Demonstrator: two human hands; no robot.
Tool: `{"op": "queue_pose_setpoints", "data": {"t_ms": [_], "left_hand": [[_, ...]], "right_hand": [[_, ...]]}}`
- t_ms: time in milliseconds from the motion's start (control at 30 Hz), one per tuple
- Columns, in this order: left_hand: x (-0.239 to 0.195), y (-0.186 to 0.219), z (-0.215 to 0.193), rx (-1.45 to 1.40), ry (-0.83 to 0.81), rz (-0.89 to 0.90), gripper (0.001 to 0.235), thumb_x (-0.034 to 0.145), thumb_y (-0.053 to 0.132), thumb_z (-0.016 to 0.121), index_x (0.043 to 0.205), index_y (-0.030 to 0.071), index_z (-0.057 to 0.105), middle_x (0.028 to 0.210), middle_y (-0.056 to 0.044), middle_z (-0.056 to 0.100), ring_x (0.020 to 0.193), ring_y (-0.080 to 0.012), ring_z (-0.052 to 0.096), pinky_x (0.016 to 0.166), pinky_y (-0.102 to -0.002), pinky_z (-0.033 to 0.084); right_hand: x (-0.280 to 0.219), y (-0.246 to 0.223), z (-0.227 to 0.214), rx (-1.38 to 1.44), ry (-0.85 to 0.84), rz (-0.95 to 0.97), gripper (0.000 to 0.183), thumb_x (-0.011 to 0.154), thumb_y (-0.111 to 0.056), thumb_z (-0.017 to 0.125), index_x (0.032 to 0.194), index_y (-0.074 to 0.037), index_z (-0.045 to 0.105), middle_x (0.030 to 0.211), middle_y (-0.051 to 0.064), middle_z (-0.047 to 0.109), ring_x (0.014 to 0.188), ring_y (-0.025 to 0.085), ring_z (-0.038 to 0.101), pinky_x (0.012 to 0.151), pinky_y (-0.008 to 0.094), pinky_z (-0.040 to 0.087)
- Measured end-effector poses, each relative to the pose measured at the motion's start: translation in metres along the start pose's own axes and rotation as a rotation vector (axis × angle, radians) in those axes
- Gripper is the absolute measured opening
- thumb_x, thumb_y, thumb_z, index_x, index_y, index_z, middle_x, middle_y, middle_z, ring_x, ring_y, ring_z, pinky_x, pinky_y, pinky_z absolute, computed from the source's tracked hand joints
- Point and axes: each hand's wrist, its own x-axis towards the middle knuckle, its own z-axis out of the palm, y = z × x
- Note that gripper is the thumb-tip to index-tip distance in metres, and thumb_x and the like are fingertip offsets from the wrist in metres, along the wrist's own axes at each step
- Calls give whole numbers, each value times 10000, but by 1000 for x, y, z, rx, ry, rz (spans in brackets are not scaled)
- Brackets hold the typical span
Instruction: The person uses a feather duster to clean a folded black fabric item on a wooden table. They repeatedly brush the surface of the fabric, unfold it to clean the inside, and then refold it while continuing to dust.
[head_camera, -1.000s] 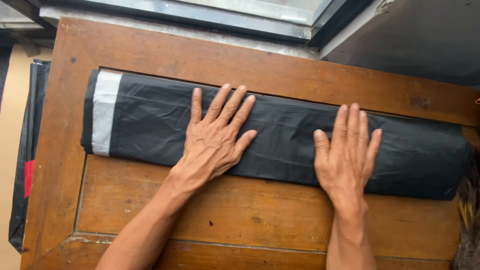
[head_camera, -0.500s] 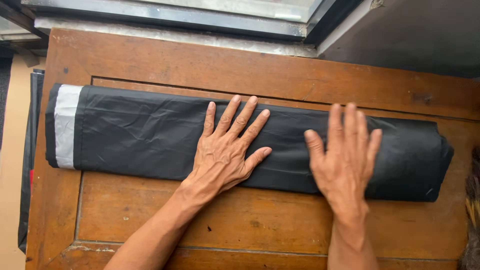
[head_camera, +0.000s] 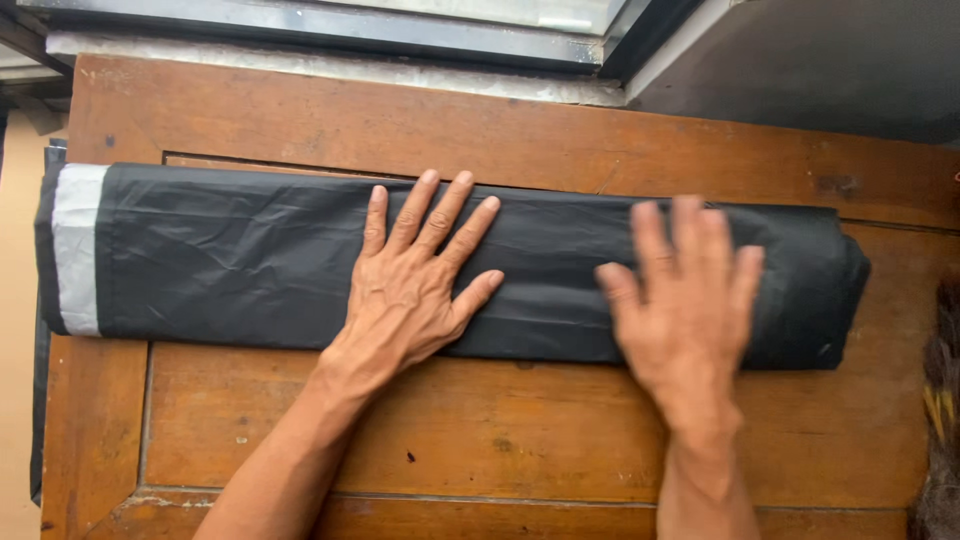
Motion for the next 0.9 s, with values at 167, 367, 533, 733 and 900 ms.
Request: {"op": "queue_pose_setpoints", "data": {"t_ms": [167,367,533,733,900], "left_hand": [[0,8,-6,-34,32,-38,555,922,474,509,1398,189,489,1487,-74,401,1401,-293,293,1130,-573,131],[0,37,-10,-95,90,22,641,951,509,516,1417,75,439,1484,-208,369,1412,-365,285,1136,-594,76],[-4,42,0,-70,-30,83,589,990,500,390,1484,179,373,1553,-101,285,1446,-285,225,1147,-565,64],[-1,38,2,-14,-45,53,619,971,542,426,1498,225,352,1563,-61,278,1451,-260,194,1163,-516,54],[-2,38,3,-5,-30,58,624,964,558,427,1492,231,368,1557,-59,294,1447,-272,206,1164,-517,59]], "right_hand": [[-6,11,-4,14,-11,105,617,1013,-471,408,1477,-68,458,1509,252,378,1360,437,369,1051,658,252],[-11,-36,-15,109,-54,139,626,1003,-479,322,1486,-86,381,1534,247,293,1416,411,264,1118,621,127],[-12,-52,-14,127,-57,-1,512,980,-348,420,1462,-176,421,1534,100,347,1423,292,298,1138,580,169],[-1,-6,-8,144,-100,81,552,1000,-462,355,1493,-213,353,1551,125,320,1416,351,306,1123,562,220],[6,12,-21,352,-297,410,564,981,-465,262,1493,-229,284,1557,138,225,1415,361,181,1081,615,114]]}}
